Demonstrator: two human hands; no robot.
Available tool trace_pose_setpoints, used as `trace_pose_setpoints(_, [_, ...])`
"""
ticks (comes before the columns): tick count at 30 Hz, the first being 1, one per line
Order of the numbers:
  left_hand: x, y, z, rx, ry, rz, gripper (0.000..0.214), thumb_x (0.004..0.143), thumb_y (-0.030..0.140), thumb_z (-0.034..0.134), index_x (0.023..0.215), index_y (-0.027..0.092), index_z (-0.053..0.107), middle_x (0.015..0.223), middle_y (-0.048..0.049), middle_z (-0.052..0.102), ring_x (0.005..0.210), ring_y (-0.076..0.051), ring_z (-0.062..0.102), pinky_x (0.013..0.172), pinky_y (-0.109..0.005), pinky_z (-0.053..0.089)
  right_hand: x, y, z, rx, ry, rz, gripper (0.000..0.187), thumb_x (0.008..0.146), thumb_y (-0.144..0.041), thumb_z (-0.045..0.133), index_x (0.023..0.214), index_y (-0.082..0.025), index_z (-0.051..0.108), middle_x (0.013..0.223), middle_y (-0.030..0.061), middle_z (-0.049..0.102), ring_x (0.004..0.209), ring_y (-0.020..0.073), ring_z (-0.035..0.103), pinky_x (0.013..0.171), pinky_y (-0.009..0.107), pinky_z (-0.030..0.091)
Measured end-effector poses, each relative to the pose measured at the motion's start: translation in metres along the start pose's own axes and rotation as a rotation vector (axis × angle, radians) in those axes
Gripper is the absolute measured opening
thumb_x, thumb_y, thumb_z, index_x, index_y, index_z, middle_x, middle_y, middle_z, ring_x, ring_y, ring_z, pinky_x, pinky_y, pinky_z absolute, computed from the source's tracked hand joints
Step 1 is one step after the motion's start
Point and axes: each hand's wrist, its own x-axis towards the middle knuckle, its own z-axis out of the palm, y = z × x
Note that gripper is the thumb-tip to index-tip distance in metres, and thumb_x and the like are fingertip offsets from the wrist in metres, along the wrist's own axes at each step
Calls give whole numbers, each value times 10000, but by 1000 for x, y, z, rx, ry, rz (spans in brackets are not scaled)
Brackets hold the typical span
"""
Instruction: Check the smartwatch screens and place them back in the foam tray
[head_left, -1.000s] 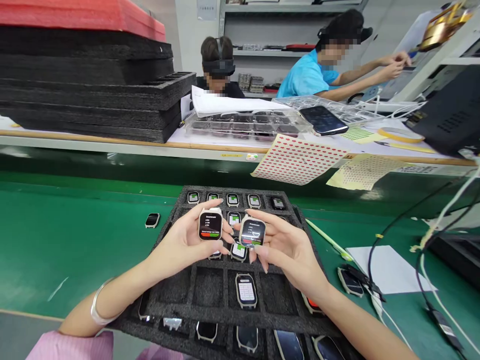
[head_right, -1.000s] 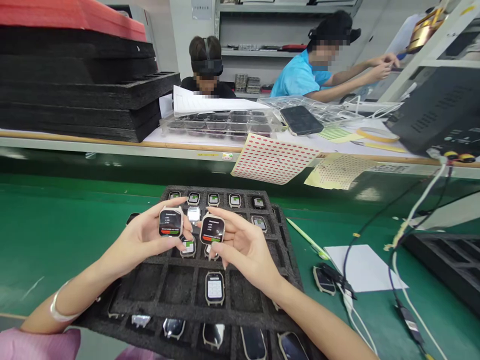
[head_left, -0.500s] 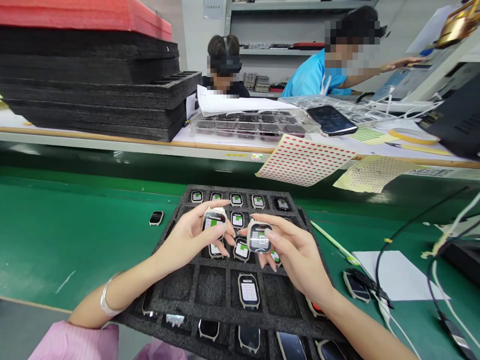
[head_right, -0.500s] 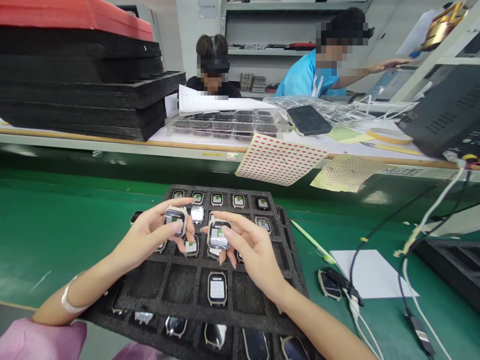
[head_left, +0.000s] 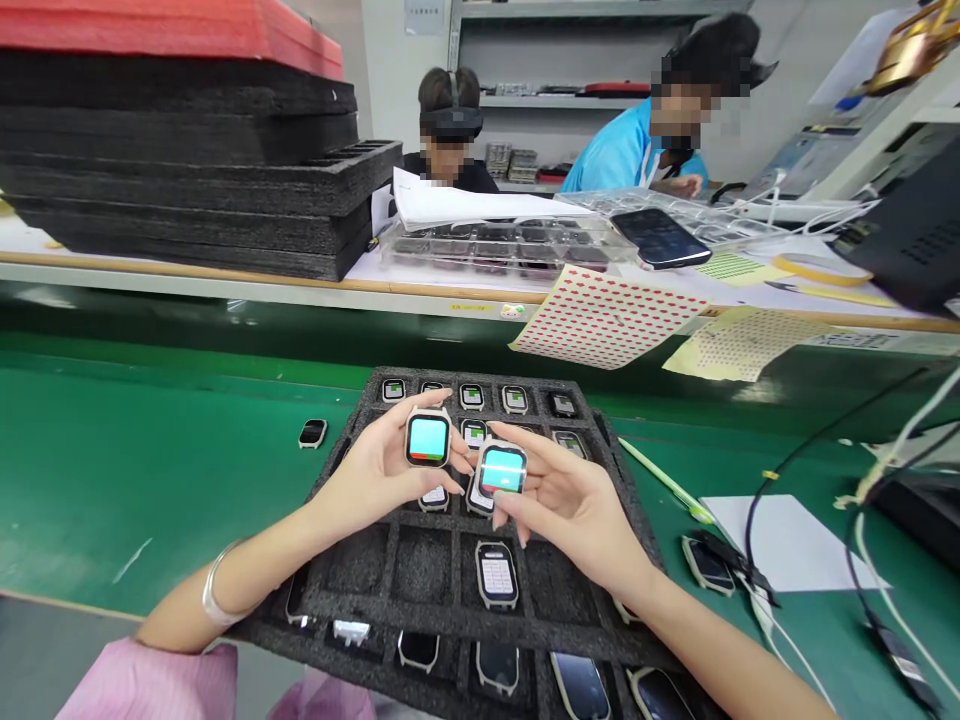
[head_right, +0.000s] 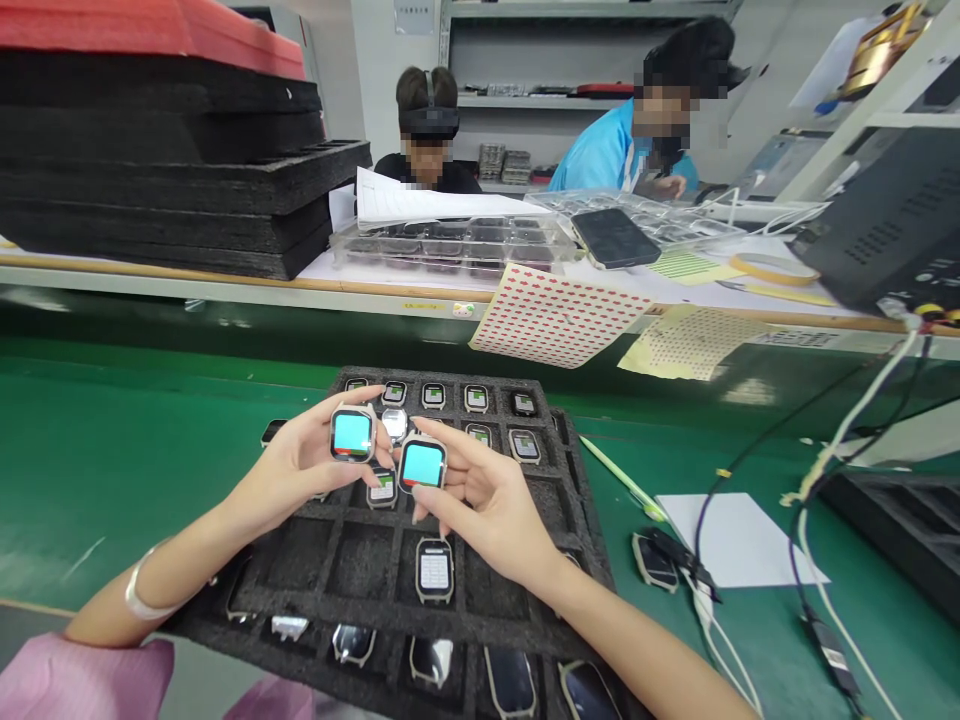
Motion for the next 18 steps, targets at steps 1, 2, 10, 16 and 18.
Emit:
trace_pose_setpoints(1, [-1, 0, 0, -1, 0, -2, 629, 753, 64, 704, 1320, 177, 455, 964, -60, 654, 874, -183, 653, 733, -284, 588, 0, 1, 0, -11, -13, -3, 538, 823, -109, 704, 1313, -267, 548, 961, 49, 695, 682, 142, 665, 496, 195, 525])
trace_pose_setpoints(2, [-2, 1, -1, 1, 4, -9, 620, 766, 74, 702, 1323, 180, 451, 962, -59, 653, 867, -179, 653, 734, -284, 588, 0, 2, 0, -20, -26, -6, 568, 810, -102, 715, 1322, -273, 538, 1012, 54, 690, 704, 140, 662, 517, 198, 538])
trace_pose_setpoints(10, [-26, -2, -22, 8, -14, -87, 671, 777, 99, 703, 1366, 226, 409, 981, -63, 626, 883, -193, 641, 771, -338, 578, 7, 15, 11, -245, -179, 17, 597, 857, -131, 643, 1392, -294, 434, 1042, 45, 674, 677, 140, 643, 576, 262, 577])
trace_pose_setpoints(16, [-63, -6, -44, 111, 8, -232, 809, 815, 103, 634, 1456, 307, 185, 1015, -42, 577, 898, -191, 643, 823, -381, 558, 16, 40, 38, -791, -378, -245, 499, 769, -143, 733, 1234, -189, 560, 1154, 108, 621, 953, 265, 598, 832, 443, 536])
trace_pose_setpoints(18, [-74, -11, -51, 320, -14, -262, 711, 846, 138, 596, 1436, 291, 230, 1038, -54, 595, 933, -208, 638, 856, -400, 540, 14, 47, 46, -905, -450, -319, 482, 765, -149, 727, 1220, -143, 571, 1197, 152, 578, 1035, 307, 552, 868, 484, 511])
